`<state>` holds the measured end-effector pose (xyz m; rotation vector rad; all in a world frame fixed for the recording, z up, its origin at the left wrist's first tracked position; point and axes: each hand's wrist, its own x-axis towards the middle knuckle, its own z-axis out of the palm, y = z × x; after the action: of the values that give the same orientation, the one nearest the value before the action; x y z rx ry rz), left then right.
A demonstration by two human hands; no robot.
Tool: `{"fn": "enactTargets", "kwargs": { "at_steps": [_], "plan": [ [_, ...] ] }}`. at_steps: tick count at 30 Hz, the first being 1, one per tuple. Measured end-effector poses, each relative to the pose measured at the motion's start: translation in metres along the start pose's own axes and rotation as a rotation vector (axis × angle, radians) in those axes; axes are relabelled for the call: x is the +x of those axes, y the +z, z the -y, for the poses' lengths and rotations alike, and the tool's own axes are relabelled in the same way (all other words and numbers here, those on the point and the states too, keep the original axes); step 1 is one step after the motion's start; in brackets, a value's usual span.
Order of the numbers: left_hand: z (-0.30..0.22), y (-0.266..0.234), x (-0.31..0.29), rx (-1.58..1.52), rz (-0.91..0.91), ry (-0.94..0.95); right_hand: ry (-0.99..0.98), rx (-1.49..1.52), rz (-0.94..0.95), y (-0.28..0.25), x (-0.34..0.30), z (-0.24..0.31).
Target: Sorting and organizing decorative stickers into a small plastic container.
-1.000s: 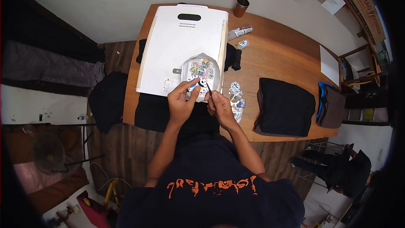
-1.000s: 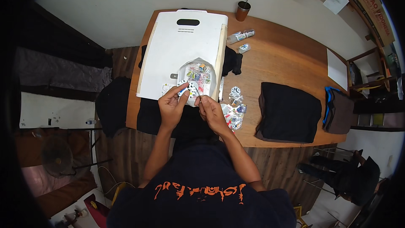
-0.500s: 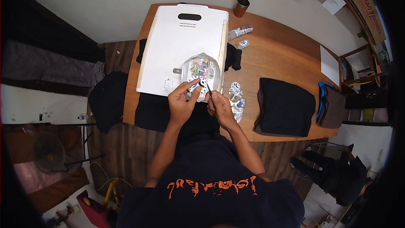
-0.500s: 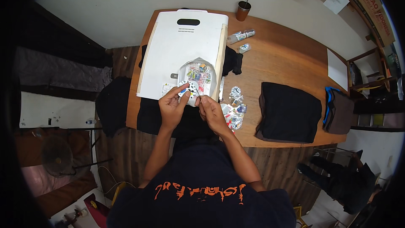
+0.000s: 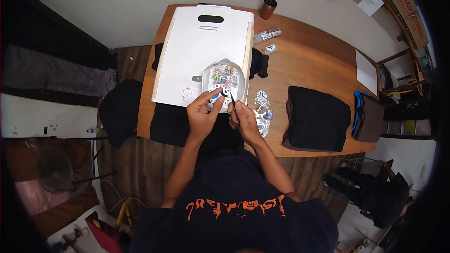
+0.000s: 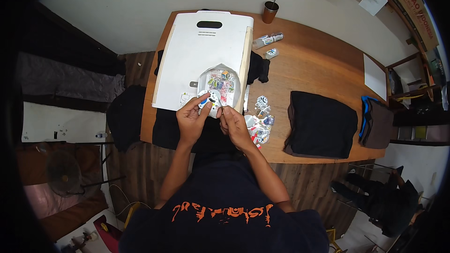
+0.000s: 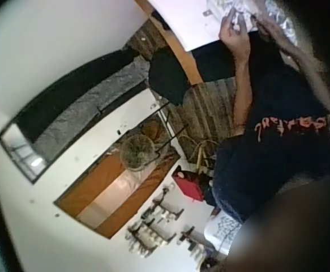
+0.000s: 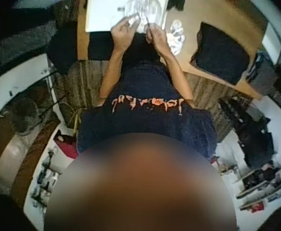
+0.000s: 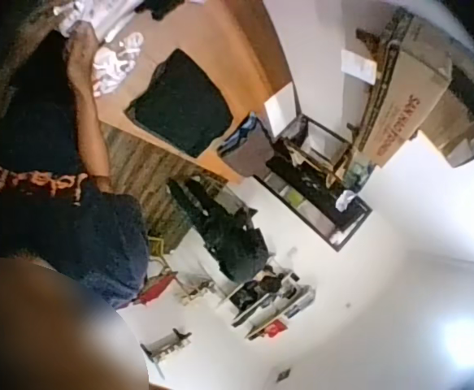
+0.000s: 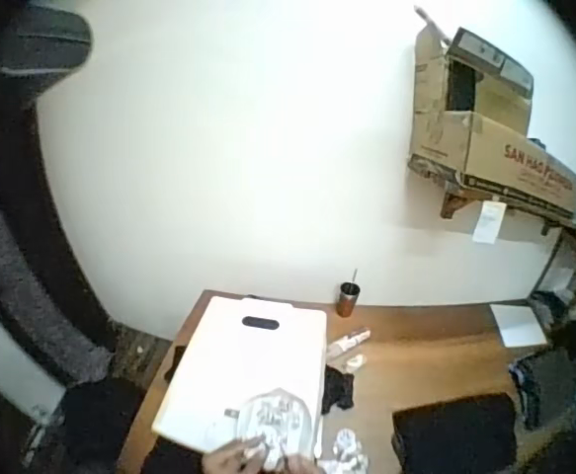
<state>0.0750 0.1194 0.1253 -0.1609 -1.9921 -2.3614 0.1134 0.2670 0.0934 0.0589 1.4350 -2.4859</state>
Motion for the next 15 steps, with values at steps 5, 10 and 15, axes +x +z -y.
{"fn": "enactTargets", "kwargs": {
  "at_steps": [5,10,15],
  "plan": [
    [0.0001,-0.0005,0.0,-0.007,-0.001,-0.006,0.001,0.014,0.0,0.0013,-0.0003,0.0012],
    [0.0025,-0.001,-0.0008,-0.025,0.019,0.0,0.009,-0.008,-0.003,0.0046,0.0001,0.0075],
    [0.0018,0.0002,-0.0016,-0.02,0.012,-0.002,0.0,-0.018,-0.01,0.0054,-0.001,0.0081]
  ]
}}
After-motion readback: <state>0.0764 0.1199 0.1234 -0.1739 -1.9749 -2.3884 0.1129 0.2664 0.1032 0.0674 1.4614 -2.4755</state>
